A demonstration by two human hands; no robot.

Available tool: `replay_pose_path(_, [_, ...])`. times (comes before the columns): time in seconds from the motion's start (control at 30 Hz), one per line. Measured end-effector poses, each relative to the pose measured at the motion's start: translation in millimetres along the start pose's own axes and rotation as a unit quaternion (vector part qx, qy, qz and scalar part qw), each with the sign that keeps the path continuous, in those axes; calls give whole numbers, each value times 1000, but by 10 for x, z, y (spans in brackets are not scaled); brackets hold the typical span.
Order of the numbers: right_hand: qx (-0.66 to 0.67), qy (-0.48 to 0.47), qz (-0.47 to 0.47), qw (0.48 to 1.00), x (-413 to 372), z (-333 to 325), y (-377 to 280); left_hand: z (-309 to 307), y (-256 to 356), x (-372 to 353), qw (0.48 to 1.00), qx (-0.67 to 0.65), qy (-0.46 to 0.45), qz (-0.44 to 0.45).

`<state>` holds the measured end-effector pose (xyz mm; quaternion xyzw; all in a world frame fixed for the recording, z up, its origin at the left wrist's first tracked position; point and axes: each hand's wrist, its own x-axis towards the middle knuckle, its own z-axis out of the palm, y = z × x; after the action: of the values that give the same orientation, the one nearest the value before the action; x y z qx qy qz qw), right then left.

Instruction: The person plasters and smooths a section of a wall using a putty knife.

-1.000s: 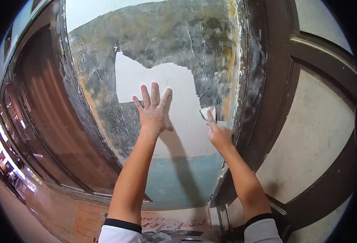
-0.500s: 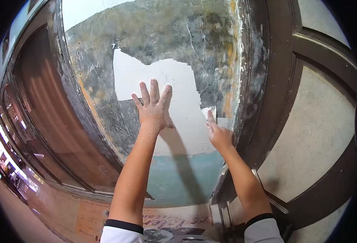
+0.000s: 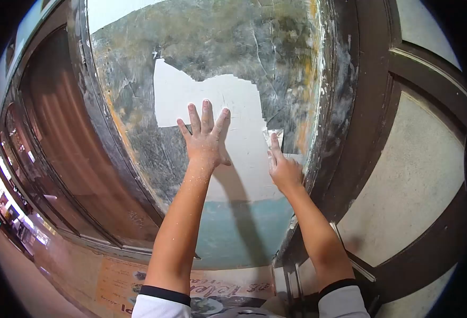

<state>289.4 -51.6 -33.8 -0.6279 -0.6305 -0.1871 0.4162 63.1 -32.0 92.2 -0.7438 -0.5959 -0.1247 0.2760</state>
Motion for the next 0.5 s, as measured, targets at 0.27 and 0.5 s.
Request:
replay_pose_path(0.27, [-46, 18, -18, 999, 45, -14, -39, -27, -16, -19, 1000, -8, -11, 16])
replay_pose_path(0.5, [-61, -42, 26, 997, 36, -160, -129, -35, -8, -22, 1000, -6, -18, 3])
